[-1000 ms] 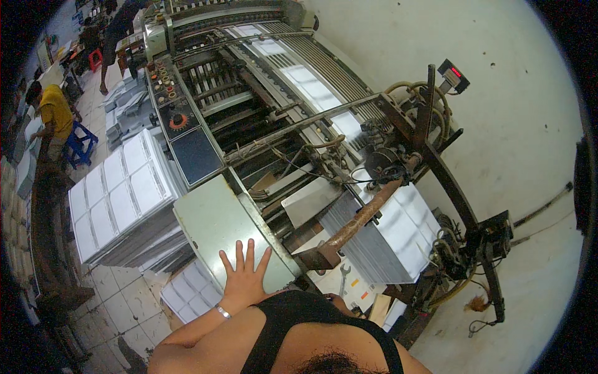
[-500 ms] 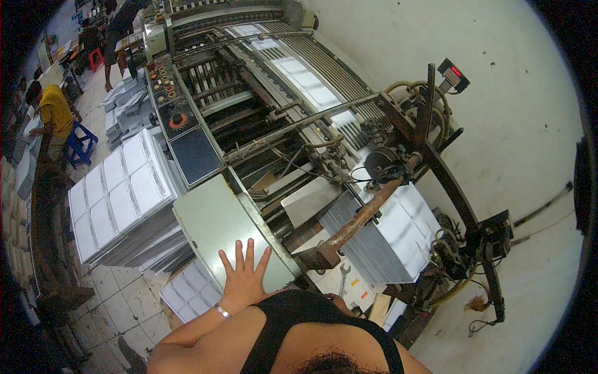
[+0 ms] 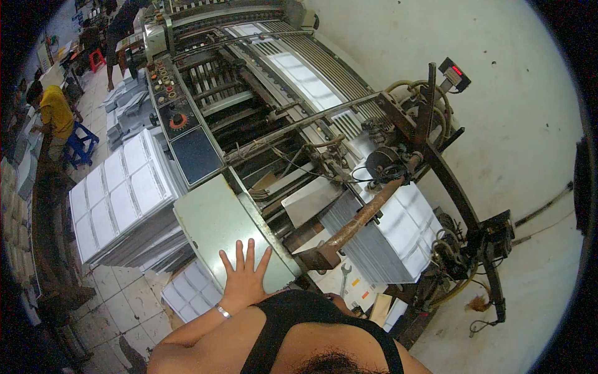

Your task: The person stands before a large industrial printing machine and uses a wrench to adjust a component near the paper intake area.

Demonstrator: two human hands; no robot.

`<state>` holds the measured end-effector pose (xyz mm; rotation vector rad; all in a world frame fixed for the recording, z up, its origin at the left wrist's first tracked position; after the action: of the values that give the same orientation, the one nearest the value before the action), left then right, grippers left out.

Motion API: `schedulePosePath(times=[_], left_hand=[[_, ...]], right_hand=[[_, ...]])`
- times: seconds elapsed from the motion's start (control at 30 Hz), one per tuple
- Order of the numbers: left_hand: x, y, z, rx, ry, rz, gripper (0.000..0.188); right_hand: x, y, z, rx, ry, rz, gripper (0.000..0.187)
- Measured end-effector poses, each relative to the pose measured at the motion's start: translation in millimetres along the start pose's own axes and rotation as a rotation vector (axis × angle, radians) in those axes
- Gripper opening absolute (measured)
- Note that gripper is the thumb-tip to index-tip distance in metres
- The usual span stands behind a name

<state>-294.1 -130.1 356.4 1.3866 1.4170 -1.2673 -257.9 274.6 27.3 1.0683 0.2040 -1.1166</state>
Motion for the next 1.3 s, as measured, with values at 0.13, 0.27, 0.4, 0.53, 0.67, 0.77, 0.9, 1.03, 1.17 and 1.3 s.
schedulePosePath(times=[0.13,0.27,0.4,0.53,0.67,0.77,0.9,1.03,1.17,1.3], left_hand=[[1,0,1,-0.002,-0.008,0.001,0.115],[2,1,2,-0.004,-0.024,0.008,0.115],[1,0,1,0.003,-0.027,0.008,0.115],[-2,-1,-1,-0.018,-0.007,0.025,0.116],[-1,0,1,-0.034,-0.004,0.035,0.117],[-2,1,2,-0.039,-0.010,0.047,0.117],[-3,-2,-1,-0.033,-0.003,0.044,0.116],[-4,-2,-1,-0.035,-0.014,0.042,0.116],[-1,-1,0,-0.010,-0.012,0.024,0.113],[0,0,0,-0.021,-0.022,0.027,0.114]], right_hand=[[-2,0,4,-0.026,-0.008,-0.001,0.044],[-6,5,12,-0.002,-0.020,0.005,0.044],[-6,5,9,0.008,-0.044,-0.009,0.044],[-8,7,15,0.016,-0.036,0.001,0.045],[-14,14,33,0.014,0.009,-0.008,0.046],[-17,15,40,-0.008,0.000,0.021,0.047],[-8,5,14,-0.024,-0.020,0.010,0.045],[2,-6,-6,-0.005,-0.076,0.042,0.043],[1,-6,-4,0.009,-0.050,0.018,0.043],[-7,2,12,-0.021,-0.003,-0.001,0.043]])
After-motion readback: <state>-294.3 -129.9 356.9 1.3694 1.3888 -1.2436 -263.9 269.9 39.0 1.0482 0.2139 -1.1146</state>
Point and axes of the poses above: each hand's wrist, its own y-axis away from the middle knuckle, its own x-axis out of the palm, z = x × y, the point moved 5 cm from there along -y, towards the middle knuckle, and after that the axes turned 10 degrees about -z, right-handed, at the moved point
